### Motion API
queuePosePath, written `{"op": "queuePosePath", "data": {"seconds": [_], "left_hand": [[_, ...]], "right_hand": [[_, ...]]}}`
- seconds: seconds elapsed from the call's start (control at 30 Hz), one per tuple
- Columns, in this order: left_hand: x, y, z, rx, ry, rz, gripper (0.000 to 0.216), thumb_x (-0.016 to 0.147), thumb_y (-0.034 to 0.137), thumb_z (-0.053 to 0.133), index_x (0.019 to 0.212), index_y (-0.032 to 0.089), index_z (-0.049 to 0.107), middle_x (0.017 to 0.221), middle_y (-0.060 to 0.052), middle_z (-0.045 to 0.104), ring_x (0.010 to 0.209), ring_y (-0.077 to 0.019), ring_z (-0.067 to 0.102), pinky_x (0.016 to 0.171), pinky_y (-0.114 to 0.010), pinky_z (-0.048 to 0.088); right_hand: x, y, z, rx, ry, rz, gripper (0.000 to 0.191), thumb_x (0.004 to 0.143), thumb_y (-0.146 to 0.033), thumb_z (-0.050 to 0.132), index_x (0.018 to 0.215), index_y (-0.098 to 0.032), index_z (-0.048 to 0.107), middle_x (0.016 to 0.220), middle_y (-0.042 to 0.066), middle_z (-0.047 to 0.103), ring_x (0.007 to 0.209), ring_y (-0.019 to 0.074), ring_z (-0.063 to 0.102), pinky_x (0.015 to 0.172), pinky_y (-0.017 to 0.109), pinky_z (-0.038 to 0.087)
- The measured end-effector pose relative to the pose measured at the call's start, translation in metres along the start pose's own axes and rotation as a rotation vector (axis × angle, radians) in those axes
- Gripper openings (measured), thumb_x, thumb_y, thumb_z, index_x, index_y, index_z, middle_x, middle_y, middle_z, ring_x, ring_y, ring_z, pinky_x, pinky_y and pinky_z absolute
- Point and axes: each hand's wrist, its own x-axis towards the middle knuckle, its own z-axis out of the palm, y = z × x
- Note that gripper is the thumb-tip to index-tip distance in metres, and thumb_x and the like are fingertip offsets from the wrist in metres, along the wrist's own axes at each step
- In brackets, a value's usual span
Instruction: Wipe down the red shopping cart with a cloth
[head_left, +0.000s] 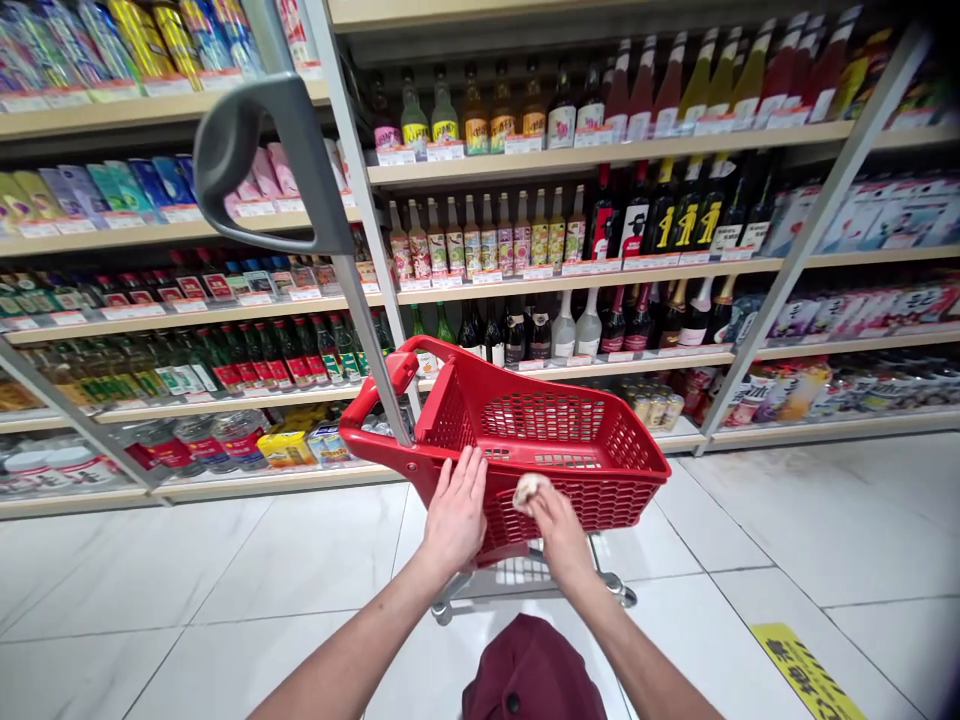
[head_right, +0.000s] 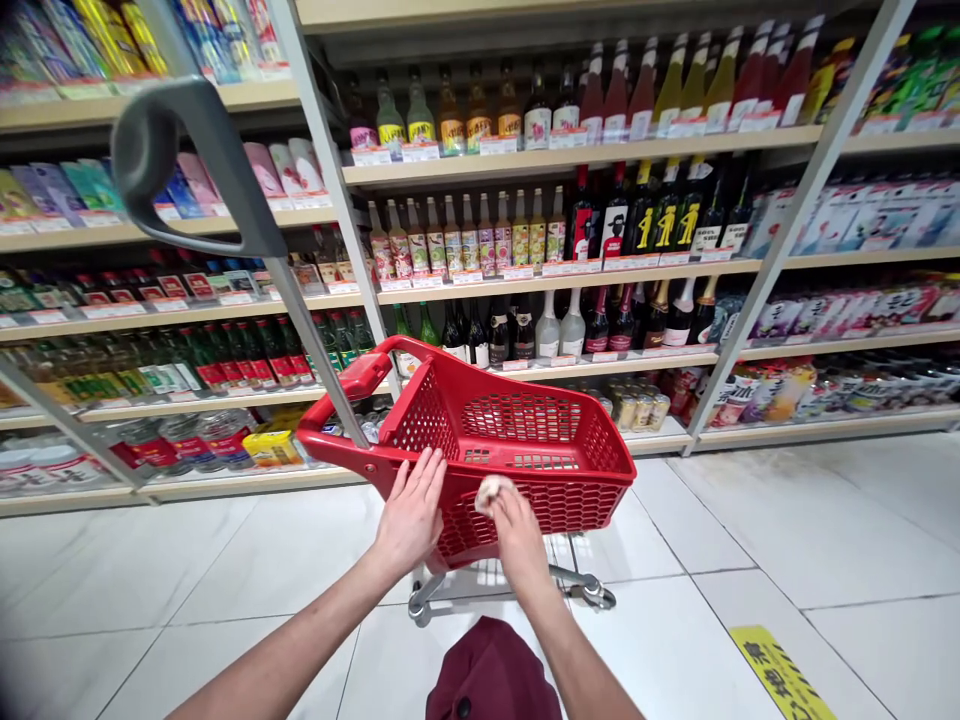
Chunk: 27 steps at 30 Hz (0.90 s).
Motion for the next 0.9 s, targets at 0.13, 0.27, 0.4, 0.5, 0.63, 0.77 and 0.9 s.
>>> {"op": "queuePosePath", "data": {"seconds": [0.13, 0.27, 0.4, 0.5, 0.63, 0.77, 0.9], "left_hand": [[-0.009, -0.008, -0.007, -0.055, 0.027, 0.052, 0.059, 0.075, 0.020, 0.044, 0.132, 0.008, 0.033, 0.141, -0.010, 0.031, 0.134, -0.0211, 0.017, 0.109, -0.042, 0.014], [-0.020, -0.013, -0.012, -0.065, 0.069, 0.007, 0.058, 0.076, 0.021, 0.044, 0.132, 0.008, 0.033, 0.141, -0.010, 0.031, 0.134, -0.0216, 0.017, 0.109, -0.043, 0.015], [-0.035, -0.024, -0.013, -0.049, 0.091, -0.005, 0.058, 0.076, 0.020, 0.045, 0.132, 0.010, 0.032, 0.140, -0.011, 0.034, 0.133, -0.0221, 0.019, 0.108, -0.043, 0.018], [-0.046, -0.036, -0.014, -0.054, 0.136, -0.005, 0.059, 0.075, 0.014, 0.043, 0.133, 0.010, 0.030, 0.138, -0.012, 0.037, 0.132, -0.0227, 0.021, 0.107, -0.044, 0.019], [-0.056, -0.047, -0.017, -0.058, 0.173, -0.048, 0.062, 0.074, 0.009, 0.041, 0.134, 0.009, 0.026, 0.137, -0.014, 0.037, 0.132, -0.0240, 0.022, 0.106, -0.047, 0.021], [-0.053, -0.051, -0.021, -0.046, 0.196, -0.034, 0.064, 0.074, 0.007, 0.040, 0.135, 0.009, 0.023, 0.137, -0.015, 0.037, 0.132, -0.0240, 0.021, 0.105, -0.047, 0.023], [-0.029, -0.051, -0.026, -0.042, 0.238, -0.063, 0.061, 0.074, 0.011, 0.043, 0.133, 0.005, 0.027, 0.138, -0.018, 0.035, 0.133, -0.0254, 0.020, 0.106, -0.046, 0.022]], "right_hand": [[0.005, -0.018, 0.004, 0.065, -0.014, 0.045, 0.039, 0.083, -0.008, 0.033, 0.109, -0.022, 0.058, 0.107, 0.008, 0.056, 0.098, 0.0197, 0.050, 0.080, 0.037, 0.048], [0.026, -0.029, 0.006, 0.101, 0.056, 0.034, 0.040, 0.083, -0.009, 0.035, 0.115, -0.022, 0.055, 0.116, 0.010, 0.052, 0.108, 0.0218, 0.044, 0.089, 0.042, 0.043], [0.026, -0.044, 0.009, 0.109, -0.109, -0.030, 0.034, 0.084, -0.011, 0.037, 0.106, -0.023, 0.060, 0.101, 0.007, 0.058, 0.092, 0.0183, 0.050, 0.076, 0.033, 0.048], [0.043, -0.059, 0.008, 0.165, 0.015, 0.005, 0.036, 0.084, -0.008, 0.035, 0.109, -0.021, 0.058, 0.107, 0.009, 0.054, 0.099, 0.0192, 0.047, 0.082, 0.037, 0.046], [0.080, -0.081, 0.009, 0.204, 0.104, -0.033, 0.035, 0.084, -0.008, 0.036, 0.110, -0.017, 0.058, 0.109, 0.012, 0.053, 0.104, 0.0209, 0.043, 0.087, 0.039, 0.043], [0.093, -0.095, 0.011, 0.209, 0.044, -0.028, 0.035, 0.085, -0.009, 0.034, 0.109, -0.017, 0.059, 0.105, 0.011, 0.054, 0.098, 0.0198, 0.045, 0.082, 0.036, 0.045], [0.112, -0.106, 0.014, 0.128, -0.083, 0.068, 0.037, 0.083, -0.011, 0.038, 0.115, -0.019, 0.055, 0.118, 0.011, 0.052, 0.103, 0.0227, 0.045, 0.085, 0.039, 0.042]]}}
